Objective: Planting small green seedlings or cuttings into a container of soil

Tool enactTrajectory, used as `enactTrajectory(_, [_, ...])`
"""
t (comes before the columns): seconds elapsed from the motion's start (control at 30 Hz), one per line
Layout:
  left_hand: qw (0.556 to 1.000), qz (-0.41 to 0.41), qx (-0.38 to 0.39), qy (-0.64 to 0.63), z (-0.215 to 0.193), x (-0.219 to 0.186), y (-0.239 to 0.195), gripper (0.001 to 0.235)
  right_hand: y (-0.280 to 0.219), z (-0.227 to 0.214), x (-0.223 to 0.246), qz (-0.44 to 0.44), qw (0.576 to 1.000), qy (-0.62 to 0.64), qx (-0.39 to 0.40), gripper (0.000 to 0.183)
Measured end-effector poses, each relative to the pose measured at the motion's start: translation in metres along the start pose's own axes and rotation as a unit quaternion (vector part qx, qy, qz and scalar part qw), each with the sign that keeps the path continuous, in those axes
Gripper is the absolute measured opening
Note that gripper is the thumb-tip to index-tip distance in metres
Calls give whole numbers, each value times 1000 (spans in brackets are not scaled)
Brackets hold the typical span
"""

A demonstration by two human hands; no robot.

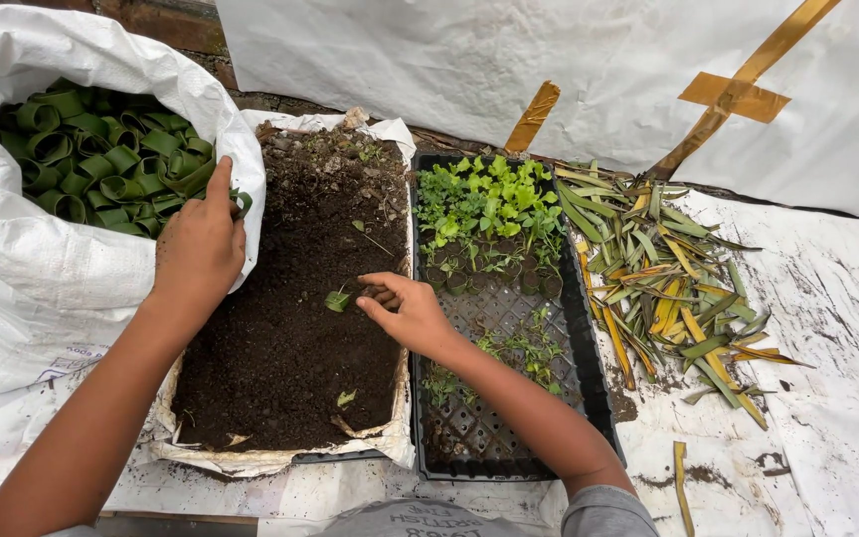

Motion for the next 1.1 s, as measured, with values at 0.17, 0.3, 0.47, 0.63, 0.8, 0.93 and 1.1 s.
enactTrajectory(0.17, [990, 136, 12, -23, 49, -23, -28, 80, -3, 6, 14, -9, 982, -169, 85, 50])
enactTrajectory(0.3, [974, 178, 74, -120, 104, -33, -52, 76, 4, 21, -3, -17, 929, -323, 179, 46])
enactTrajectory(0.47, [949, 161, 10, -273, 116, -24, -63, 70, 29, 16, -40, 10, 925, -334, 182, 36])
enactTrajectory(0.63, [935, 196, -112, -274, 97, -20, -65, 63, 65, -12, -32, 102, 941, -275, 170, 40])
enactTrajectory(0.8, [940, 238, -140, -202, 95, -23, -75, 54, 120, -16, -4, 101, 936, -309, 138, 42])
enactTrajectory(0.93, [932, 231, -131, -248, 91, -21, -72, 52, 136, -15, 98, -36, 997, -64, 4, 76])
enactTrajectory(1.1, [938, 217, -129, -240, 98, -19, -72, 44, 112, 16, 65, -34, 989, -61, 132, 54])
Point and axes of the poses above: each hand's wrist, its own y-axis towards the middle knuckle, its own z-axis out of the palm, x = y × z, the point moved 5 cm from there along y, towards the middle knuckle, and after that the axes turned 6 degrees about -z, right-handed, at the moved point
